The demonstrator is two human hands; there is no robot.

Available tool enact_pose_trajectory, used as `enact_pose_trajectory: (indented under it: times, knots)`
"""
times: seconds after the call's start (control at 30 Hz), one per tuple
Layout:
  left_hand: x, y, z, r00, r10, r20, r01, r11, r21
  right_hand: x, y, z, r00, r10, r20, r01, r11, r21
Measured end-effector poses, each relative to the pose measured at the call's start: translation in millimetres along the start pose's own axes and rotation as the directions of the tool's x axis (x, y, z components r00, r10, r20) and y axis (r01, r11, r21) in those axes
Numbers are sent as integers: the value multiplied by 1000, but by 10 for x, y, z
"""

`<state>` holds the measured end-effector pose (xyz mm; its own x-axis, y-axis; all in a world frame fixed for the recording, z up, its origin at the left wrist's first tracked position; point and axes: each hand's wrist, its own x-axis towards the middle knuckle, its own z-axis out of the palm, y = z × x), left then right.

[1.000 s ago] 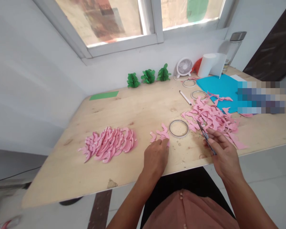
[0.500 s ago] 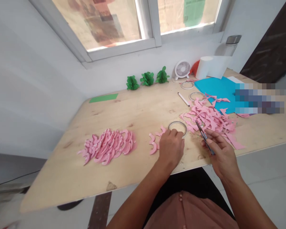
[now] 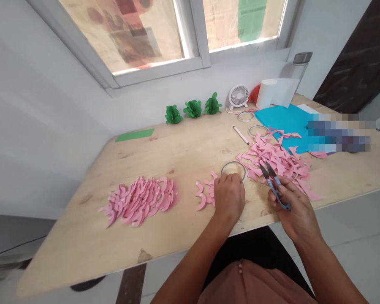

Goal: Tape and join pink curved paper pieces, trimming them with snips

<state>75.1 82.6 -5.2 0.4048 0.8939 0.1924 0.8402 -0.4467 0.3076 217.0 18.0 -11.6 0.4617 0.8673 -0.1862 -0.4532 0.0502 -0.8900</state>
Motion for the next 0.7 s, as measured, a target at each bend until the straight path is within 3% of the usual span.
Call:
enact_pose_trajectory:
  times: [0.1,0.17,0.3,0.5,0.7]
  knots:
    - [-77,5,-115,994,-85,-73,66,969,-239,-12,-33,29,1000,12,27,-15,993,120]
    - [-142,17,-205,986,-138,-91,84,894,-439,-29,-52,56,998,28,64,-37,988,149]
    - [-270,53,-351,985,-172,-28,108,728,-677,-69,-82,134,991,57,122,-66,995,70]
    - [-411,95,-398,990,-141,3,92,630,-771,-82,-113,274,989,42,145,-43,999,5]
    - [-474,124,-379,993,-113,20,91,665,-741,-94,-73,367,992,44,115,-43,999,-13]
